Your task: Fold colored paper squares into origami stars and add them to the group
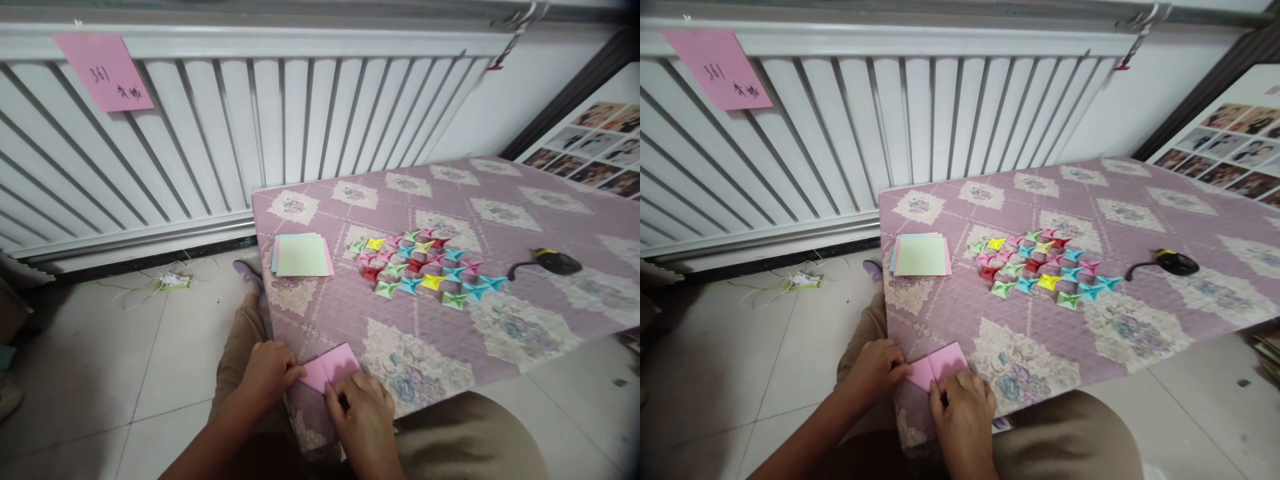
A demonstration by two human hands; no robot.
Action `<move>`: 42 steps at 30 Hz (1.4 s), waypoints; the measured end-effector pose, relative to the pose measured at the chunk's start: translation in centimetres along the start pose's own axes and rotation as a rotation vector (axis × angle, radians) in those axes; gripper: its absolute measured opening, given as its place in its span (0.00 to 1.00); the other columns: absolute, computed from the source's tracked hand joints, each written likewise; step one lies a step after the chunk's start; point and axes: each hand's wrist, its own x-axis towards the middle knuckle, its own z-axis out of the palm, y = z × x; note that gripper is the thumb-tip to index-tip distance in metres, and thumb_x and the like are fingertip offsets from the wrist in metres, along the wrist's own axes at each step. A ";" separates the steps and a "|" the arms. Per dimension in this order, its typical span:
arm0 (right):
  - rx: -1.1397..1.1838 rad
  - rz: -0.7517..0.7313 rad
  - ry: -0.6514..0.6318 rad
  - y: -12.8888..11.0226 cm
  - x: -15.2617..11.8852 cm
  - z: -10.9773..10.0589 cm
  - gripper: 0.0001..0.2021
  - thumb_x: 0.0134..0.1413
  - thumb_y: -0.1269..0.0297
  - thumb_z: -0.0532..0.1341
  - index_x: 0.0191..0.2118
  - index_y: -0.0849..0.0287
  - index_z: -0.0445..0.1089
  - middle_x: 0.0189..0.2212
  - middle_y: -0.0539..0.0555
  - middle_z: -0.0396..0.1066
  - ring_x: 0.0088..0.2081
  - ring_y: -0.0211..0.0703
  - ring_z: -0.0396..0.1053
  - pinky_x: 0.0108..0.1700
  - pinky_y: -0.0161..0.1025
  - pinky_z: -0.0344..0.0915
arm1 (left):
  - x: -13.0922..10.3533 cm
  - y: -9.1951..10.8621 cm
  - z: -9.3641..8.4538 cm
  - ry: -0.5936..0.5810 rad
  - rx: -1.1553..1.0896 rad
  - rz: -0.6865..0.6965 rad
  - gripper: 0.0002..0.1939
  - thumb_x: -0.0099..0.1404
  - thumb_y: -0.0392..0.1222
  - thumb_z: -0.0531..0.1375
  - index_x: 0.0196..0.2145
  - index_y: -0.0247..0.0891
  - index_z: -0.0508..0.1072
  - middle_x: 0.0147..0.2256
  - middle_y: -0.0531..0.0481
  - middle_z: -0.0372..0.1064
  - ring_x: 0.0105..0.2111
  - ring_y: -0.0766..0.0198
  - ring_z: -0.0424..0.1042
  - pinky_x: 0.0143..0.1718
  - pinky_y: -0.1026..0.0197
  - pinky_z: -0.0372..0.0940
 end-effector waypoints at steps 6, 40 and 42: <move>-0.038 0.005 -0.015 0.0 0.3 0.1 0.11 0.52 0.64 0.60 0.21 0.54 0.64 0.25 0.50 0.67 0.31 0.46 0.63 0.36 0.44 0.52 | 0.4 0.3 -0.5 -0.055 0.032 -0.021 0.12 0.60 0.49 0.61 0.25 0.40 0.74 0.30 0.51 0.72 0.34 0.58 0.70 0.35 0.59 0.55; 0.025 -0.020 0.019 0.3 -0.4 -0.3 0.11 0.54 0.64 0.60 0.22 0.55 0.64 0.25 0.49 0.66 0.32 0.44 0.62 0.37 0.42 0.53 | -0.4 0.7 -0.3 0.174 0.290 0.788 0.11 0.69 0.40 0.54 0.48 0.45 0.68 0.49 0.52 0.68 0.45 0.61 0.63 0.41 0.58 0.52; 0.089 -0.046 0.007 0.9 -0.8 -0.4 0.09 0.55 0.65 0.58 0.24 0.54 0.66 0.25 0.49 0.66 0.32 0.44 0.63 0.38 0.42 0.54 | -0.5 0.6 -0.3 0.166 0.301 0.795 0.11 0.70 0.40 0.53 0.49 0.46 0.67 0.50 0.52 0.68 0.46 0.61 0.63 0.41 0.57 0.51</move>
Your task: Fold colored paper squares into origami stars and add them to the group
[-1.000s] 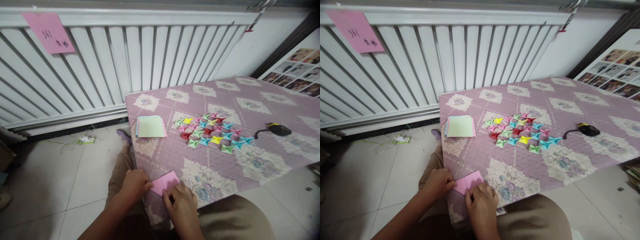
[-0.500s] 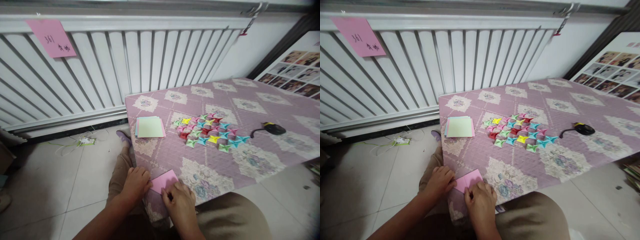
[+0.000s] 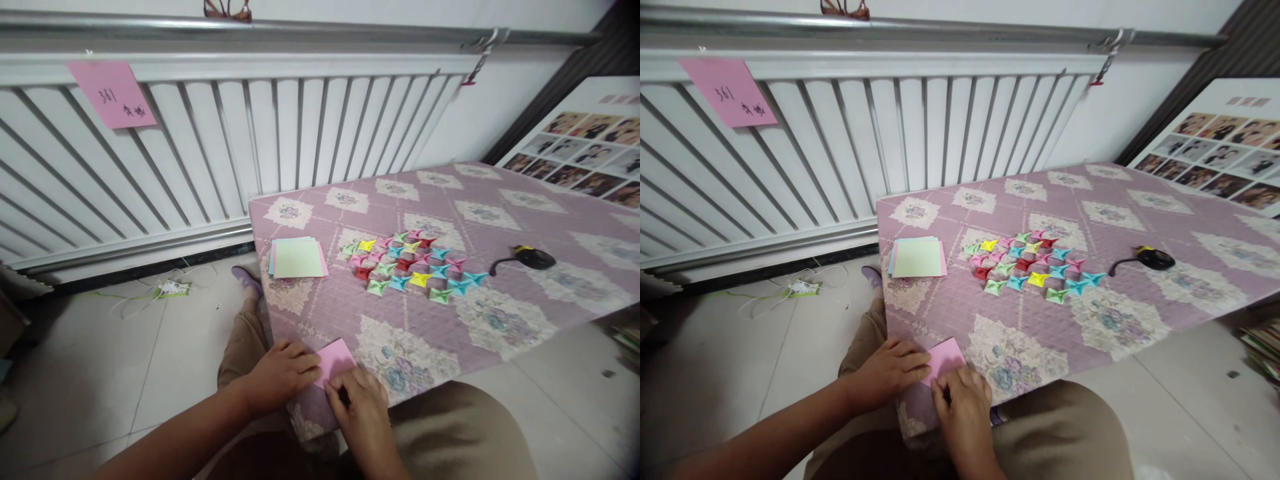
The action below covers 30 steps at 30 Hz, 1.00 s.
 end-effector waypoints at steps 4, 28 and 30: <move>0.022 -0.143 0.006 0.8 -0.9 0.0 0.07 0.58 0.68 0.54 0.39 0.54 0.69 0.34 0.52 0.70 0.37 0.45 0.65 0.41 0.42 0.58 | -0.2 -0.1 0.1 -0.003 0.012 0.007 0.11 0.70 0.40 0.53 0.48 0.46 0.67 0.51 0.52 0.67 0.46 0.60 0.62 0.42 0.57 0.51; -0.015 -0.328 0.158 0.6 -2.3 2.0 0.14 0.63 0.63 0.49 0.45 0.55 0.71 0.39 0.52 0.74 0.44 0.46 0.66 0.56 0.46 0.49 | -0.4 -1.5 -0.5 -0.070 0.026 0.145 0.12 0.69 0.43 0.53 0.50 0.50 0.67 0.56 0.51 0.61 0.48 0.58 0.61 0.44 0.55 0.52; -0.056 -0.352 0.140 0.6 -2.5 2.3 0.14 0.63 0.65 0.50 0.48 0.56 0.70 0.40 0.53 0.74 0.44 0.46 0.66 0.55 0.45 0.51 | -0.4 -1.5 -0.5 -0.077 0.029 0.149 0.12 0.70 0.43 0.52 0.50 0.50 0.67 0.57 0.51 0.60 0.49 0.57 0.61 0.44 0.55 0.52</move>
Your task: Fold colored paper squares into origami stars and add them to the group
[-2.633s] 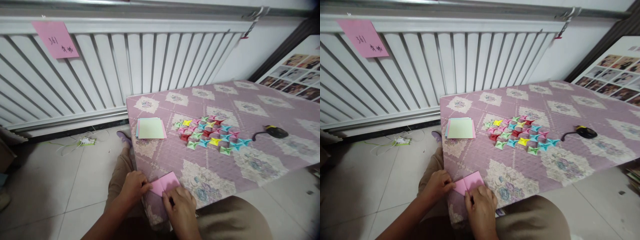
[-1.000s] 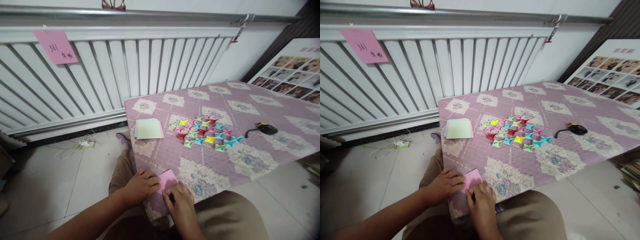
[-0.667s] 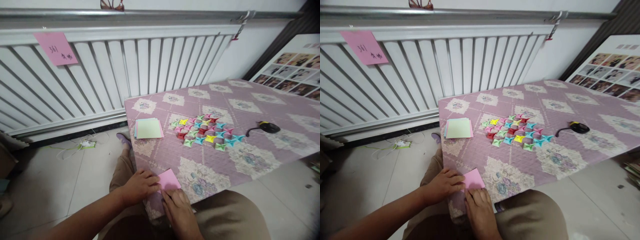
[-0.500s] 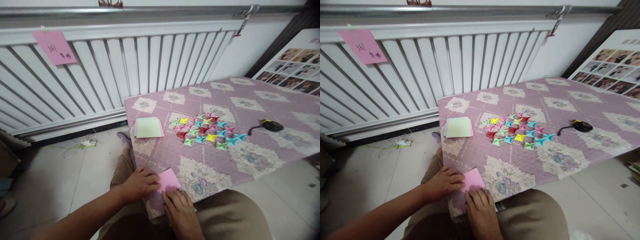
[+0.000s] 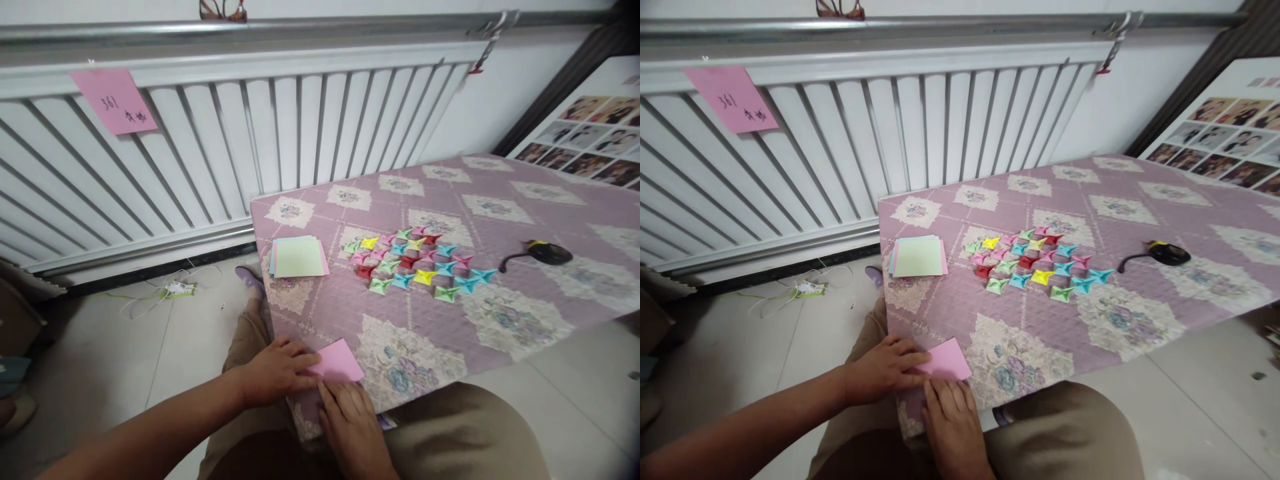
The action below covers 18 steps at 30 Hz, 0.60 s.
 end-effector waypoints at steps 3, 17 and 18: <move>-0.014 -0.026 -0.030 0.2 -0.4 0.2 0.14 0.61 0.64 0.52 0.50 0.56 0.68 0.41 0.53 0.74 0.44 0.46 0.66 0.54 0.46 0.51 | -0.1 -0.1 0.1 0.007 0.005 -0.002 0.13 0.70 0.43 0.52 0.51 0.51 0.67 0.57 0.51 0.60 0.49 0.57 0.61 0.45 0.54 0.52; 0.000 -0.005 -0.047 0.4 -0.7 0.3 0.17 0.56 0.52 0.59 0.49 0.51 0.69 0.42 0.52 0.74 0.45 0.48 0.66 0.53 0.47 0.50 | -5.0 -1.2 1.6 0.003 -0.034 -0.135 0.20 0.69 0.37 0.50 0.57 0.50 0.62 0.59 0.51 0.59 0.58 0.54 0.54 0.56 0.49 0.53; 0.012 -0.006 -0.038 0.6 -0.8 0.3 0.16 0.58 0.52 0.57 0.48 0.52 0.69 0.42 0.52 0.74 0.45 0.47 0.66 0.54 0.46 0.50 | -5.2 -1.2 1.9 0.000 -0.042 -0.138 0.20 0.69 0.37 0.50 0.57 0.50 0.61 0.59 0.52 0.59 0.59 0.54 0.54 0.56 0.49 0.53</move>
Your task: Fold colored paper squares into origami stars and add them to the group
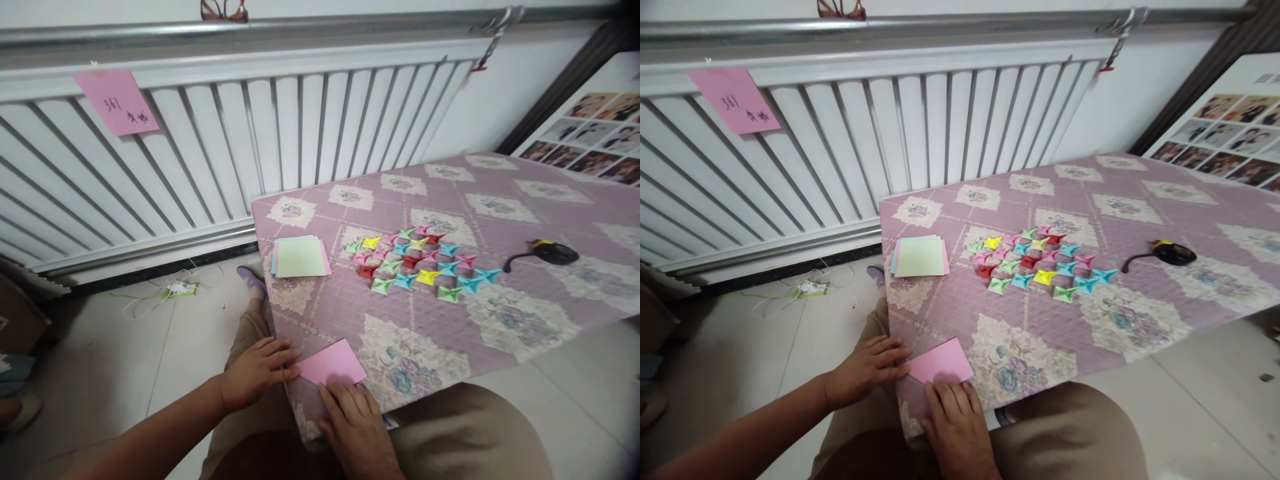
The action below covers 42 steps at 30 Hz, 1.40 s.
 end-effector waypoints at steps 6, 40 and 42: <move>0.017 -0.010 0.041 0.8 -0.8 -0.7 0.15 0.64 0.57 0.50 0.46 0.54 0.70 0.43 0.51 0.74 0.47 0.44 0.66 0.57 0.45 0.49 | -0.7 -0.1 1.3 0.065 -0.065 0.003 0.19 0.71 0.40 0.46 0.58 0.44 0.61 0.58 0.48 0.61 0.61 0.55 0.51 0.56 0.51 0.57; 0.126 0.109 -0.037 0.2 5.0 -3.7 0.10 0.61 0.68 0.52 0.29 0.56 0.67 0.27 0.52 0.66 0.32 0.43 0.65 0.36 0.39 0.61 | -2.3 3.9 3.2 0.560 -0.350 -0.508 0.20 0.64 0.29 0.48 0.50 0.42 0.67 0.51 0.44 0.66 0.52 0.60 0.66 0.52 0.52 0.65; 0.359 0.288 0.024 0.2 5.6 -4.8 0.11 0.61 0.61 0.51 0.31 0.56 0.67 0.26 0.51 0.66 0.29 0.41 0.65 0.33 0.36 0.62 | -2.3 4.5 2.8 0.600 -0.364 -0.550 0.18 0.66 0.31 0.49 0.50 0.43 0.68 0.50 0.44 0.66 0.51 0.60 0.67 0.51 0.52 0.66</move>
